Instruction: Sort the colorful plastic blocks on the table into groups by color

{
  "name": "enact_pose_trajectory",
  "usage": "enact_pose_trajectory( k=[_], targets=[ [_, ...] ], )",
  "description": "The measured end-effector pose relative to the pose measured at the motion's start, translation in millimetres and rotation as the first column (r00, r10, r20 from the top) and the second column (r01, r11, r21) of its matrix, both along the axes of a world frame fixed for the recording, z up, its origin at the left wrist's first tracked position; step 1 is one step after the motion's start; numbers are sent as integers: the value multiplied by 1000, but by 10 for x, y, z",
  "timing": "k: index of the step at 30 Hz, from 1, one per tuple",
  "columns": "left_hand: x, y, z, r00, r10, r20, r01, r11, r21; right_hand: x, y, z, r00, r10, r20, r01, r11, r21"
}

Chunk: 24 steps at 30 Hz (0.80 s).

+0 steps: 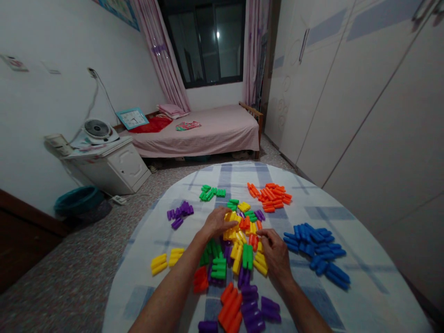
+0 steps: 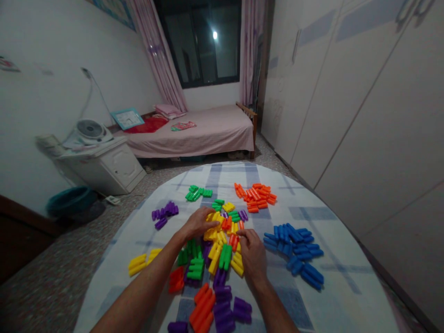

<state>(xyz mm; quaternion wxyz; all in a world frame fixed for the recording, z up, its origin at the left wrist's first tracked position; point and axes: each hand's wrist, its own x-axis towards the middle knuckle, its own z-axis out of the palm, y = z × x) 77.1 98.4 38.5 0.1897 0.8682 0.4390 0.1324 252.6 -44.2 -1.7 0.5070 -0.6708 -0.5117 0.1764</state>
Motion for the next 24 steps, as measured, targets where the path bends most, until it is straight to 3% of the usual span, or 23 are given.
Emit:
enact_pose_trajectory(
  k=[9, 12, 15, 18, 21, 24],
  targets=[
    [127, 120, -26, 994, 103, 40, -95, 983, -158, 0, 2, 18, 1000, 4, -19, -4, 1000, -9],
    [150, 96, -20, 978, 144, 154, -105, 966, -237, -5, 0, 16, 1000, 3, -11, -3, 1000, -6],
    [108, 27, 51, 903, 199, 381, -71, 943, -325, -11, -4, 20, 1000, -5, -11, 5, 1000, -9],
    [-108, -85, 204, 771, 289, 567, -57, 919, -391, -11, -7, 27, 1000, -5, -13, 5, 1000, -17],
    [-532, -219, 359, 710, 406, 575, -238, 907, -346, -5, -7, 31, 1000, 5, -3, -5, 1000, -25],
    [-1067, -343, 425, 668, 522, 529, -427, 852, -302, -3, -7, 32, 1000, 14, 7, -14, 1000, -27]
  ],
)
